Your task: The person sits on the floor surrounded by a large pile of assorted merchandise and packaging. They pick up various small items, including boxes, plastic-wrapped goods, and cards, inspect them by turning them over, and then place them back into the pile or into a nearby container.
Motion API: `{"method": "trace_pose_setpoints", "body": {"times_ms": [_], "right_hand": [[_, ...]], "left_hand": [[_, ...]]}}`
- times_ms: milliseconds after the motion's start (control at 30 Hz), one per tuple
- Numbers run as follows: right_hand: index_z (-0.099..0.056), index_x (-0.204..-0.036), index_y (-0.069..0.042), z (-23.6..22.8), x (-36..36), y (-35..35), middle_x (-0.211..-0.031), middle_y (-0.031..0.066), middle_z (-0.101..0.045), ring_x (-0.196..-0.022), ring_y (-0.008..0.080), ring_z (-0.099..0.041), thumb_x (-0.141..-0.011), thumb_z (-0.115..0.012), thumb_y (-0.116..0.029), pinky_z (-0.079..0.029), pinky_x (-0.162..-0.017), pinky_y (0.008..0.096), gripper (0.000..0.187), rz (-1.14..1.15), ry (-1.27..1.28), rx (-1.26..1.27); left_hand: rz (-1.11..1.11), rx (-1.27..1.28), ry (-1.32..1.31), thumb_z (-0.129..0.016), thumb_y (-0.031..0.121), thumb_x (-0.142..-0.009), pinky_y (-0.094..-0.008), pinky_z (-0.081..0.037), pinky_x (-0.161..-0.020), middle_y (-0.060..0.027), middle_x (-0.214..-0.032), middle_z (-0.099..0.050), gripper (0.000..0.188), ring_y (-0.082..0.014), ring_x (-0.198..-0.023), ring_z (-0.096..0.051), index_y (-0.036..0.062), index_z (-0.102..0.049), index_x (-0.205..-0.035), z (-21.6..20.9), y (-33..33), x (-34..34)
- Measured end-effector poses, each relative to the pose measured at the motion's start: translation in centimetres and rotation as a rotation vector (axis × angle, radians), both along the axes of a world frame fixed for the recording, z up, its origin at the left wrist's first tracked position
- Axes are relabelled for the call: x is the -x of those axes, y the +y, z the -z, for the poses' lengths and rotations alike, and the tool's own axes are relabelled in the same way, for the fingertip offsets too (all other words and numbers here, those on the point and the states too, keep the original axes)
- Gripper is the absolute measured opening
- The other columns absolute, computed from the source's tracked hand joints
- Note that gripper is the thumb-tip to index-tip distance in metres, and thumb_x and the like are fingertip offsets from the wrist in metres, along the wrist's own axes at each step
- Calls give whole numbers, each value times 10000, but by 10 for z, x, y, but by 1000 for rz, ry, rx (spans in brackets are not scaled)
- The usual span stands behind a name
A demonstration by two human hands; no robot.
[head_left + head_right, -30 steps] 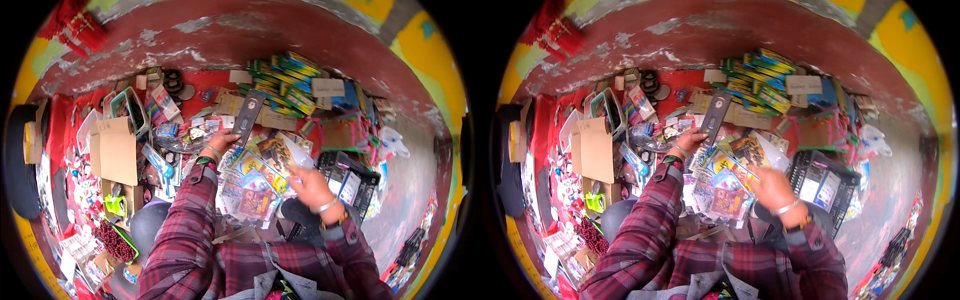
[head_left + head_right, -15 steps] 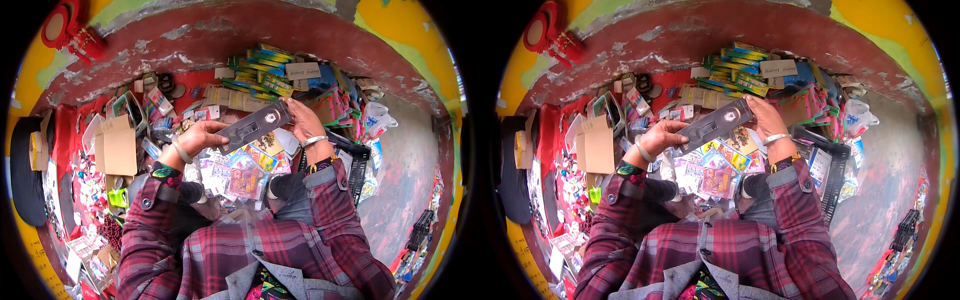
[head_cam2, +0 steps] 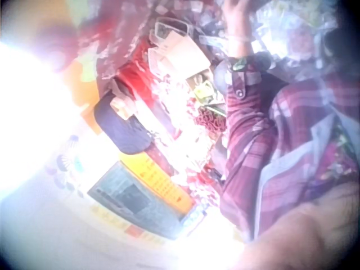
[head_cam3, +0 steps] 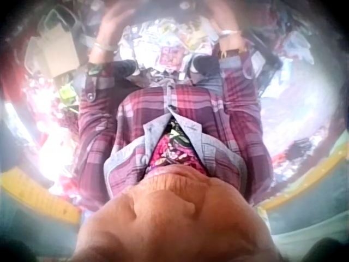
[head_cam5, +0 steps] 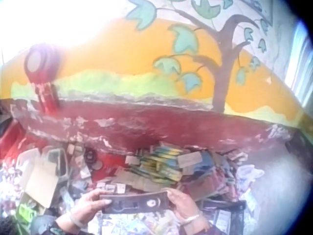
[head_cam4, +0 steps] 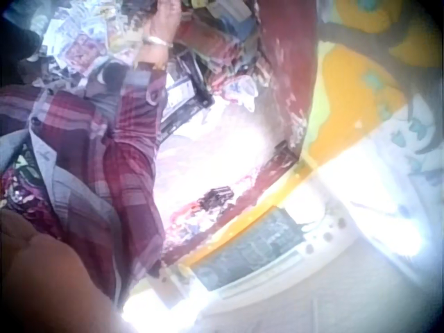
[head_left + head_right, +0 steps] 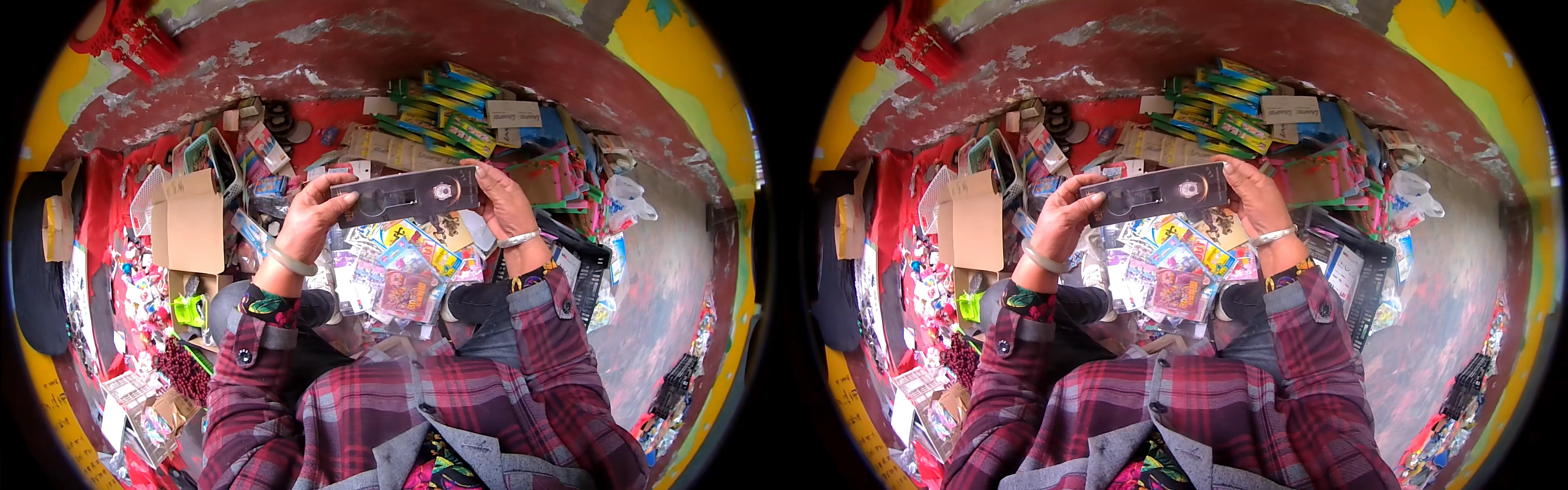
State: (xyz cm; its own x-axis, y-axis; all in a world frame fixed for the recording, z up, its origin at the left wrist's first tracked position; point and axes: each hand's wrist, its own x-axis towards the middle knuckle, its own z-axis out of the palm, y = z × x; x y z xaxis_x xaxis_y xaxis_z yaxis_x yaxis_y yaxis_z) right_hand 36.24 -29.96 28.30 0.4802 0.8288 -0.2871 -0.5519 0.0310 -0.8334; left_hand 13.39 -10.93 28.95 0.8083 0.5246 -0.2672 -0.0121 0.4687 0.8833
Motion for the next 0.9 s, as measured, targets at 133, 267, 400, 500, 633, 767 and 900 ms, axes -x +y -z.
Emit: {"method": "trace_pose_setpoints", "body": {"times_ms": [133,267,400,500,633,767,900], "right_hand": [[-564,-1148,-2,-1,8,7,-983,43,-626,-831,110,-618,-915,-563,-254,-513,-707,235,343,20,-115,33],[-560,-1152,12,2,9,9,-1002,55,-622,-845,118,-617,-922,-553,-230,-511,-736,255,333,10,-168,110],[-540,-1174,31,1,7,6,-1038,72,-612,-898,134,-604,-913,-557,-174,-499,-793,273,332,-12,-129,114],[-501,-1218,26,-3,10,5,-1066,77,-608,-940,141,-597,-879,-599,-142,-502,-805,284,390,-68,-96,98],[-509,-1213,0,7,6,0,-1031,64,-625,-886,140,-625,-849,-631,-148,-539,-730,277,411,-114,-148,198],[-514,-1203,32,13,1,-2,-956,65,-642,-818,117,-621,-837,-615,-62,-519,-689,236,390,-95,-182,299],[-529,-1194,25,16,10,1,-914,64,-652,-775,92,-614,-822,-613,-39,-504,-630,215,386,-94,-387,329]], "left_hand": [[-97,104,-16,-602,77,-862,-214,-444,-697,-40,-913,-600,302,-90,-773,-556,-3,-534,-1145,-5,0,-2],[-110,97,21,-580,78,-874,-227,-439,-731,-42,-927,-596,290,-104,-806,-561,1,-531,-1149,3,1,0],[-111,89,49,-586,86,-870,-232,-438,-731,-40,-907,-593,310,-108,-806,-558,9,-521,-1164,14,0,0],[-174,203,37,-585,82,-868,-263,-461,-780,-76,-969,-591,352,-143,-850,-580,-12,-477,-1190,22,-4,-5],[-174,58,146,-603,62,-836,-267,-431,-845,-103,-1081,-543,527,-159,-930,-549,-53,-365,-1293,45,-19,-10],[-103,-592,398,-718,177,-725,-383,-357,-991,-239,-1266,-426,720,-321,-1180,-421,-21,-354,-1314,62,-26,-9],[104,-1102,436,-789,287,-628,-473,-224,-1081,-291,-1409,-245,875,-416,-1351,-161,15,-349,-1333,37,-36,-11]]}}
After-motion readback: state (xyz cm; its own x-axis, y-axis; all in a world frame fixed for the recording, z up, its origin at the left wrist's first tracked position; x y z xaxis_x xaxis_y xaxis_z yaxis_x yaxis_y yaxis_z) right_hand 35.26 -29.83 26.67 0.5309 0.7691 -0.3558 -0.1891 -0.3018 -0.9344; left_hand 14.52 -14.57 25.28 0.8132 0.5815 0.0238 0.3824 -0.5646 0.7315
